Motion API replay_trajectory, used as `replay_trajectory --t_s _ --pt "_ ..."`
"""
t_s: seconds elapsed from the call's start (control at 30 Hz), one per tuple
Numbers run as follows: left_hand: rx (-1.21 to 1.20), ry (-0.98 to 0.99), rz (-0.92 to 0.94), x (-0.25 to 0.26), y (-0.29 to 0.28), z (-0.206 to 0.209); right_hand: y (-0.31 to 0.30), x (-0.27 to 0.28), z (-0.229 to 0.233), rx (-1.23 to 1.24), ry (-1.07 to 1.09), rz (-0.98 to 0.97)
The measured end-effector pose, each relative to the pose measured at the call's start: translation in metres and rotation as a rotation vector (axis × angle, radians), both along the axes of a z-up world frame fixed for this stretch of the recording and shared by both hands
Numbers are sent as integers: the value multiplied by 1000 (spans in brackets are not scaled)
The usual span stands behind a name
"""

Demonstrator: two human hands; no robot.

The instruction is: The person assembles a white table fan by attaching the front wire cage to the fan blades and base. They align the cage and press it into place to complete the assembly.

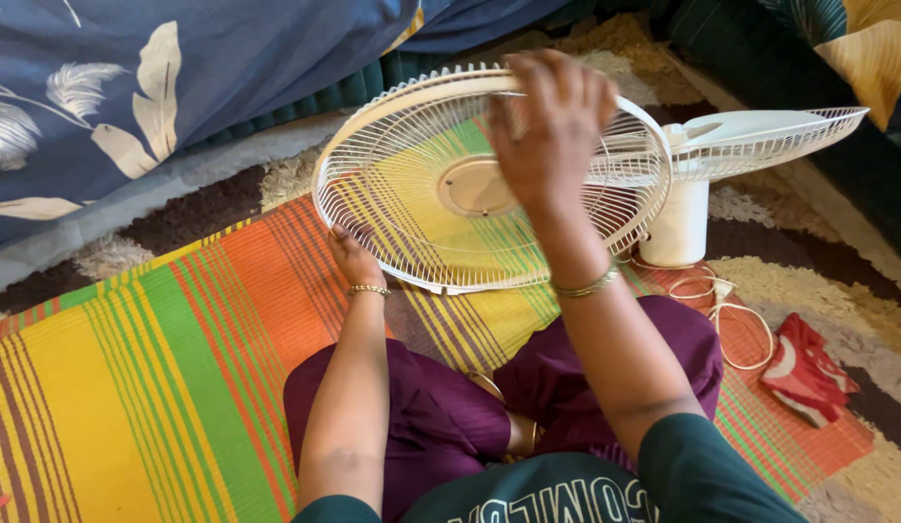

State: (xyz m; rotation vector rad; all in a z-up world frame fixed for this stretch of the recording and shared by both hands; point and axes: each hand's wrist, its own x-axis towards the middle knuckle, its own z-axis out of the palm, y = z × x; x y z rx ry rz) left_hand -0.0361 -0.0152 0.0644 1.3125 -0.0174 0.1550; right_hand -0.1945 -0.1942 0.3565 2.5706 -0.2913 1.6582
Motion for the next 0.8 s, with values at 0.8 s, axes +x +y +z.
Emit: replay_trajectory --t_s 0.8 --pt "98 -146 13 -5 -17 -26 -9 38 14 -322 146 186"
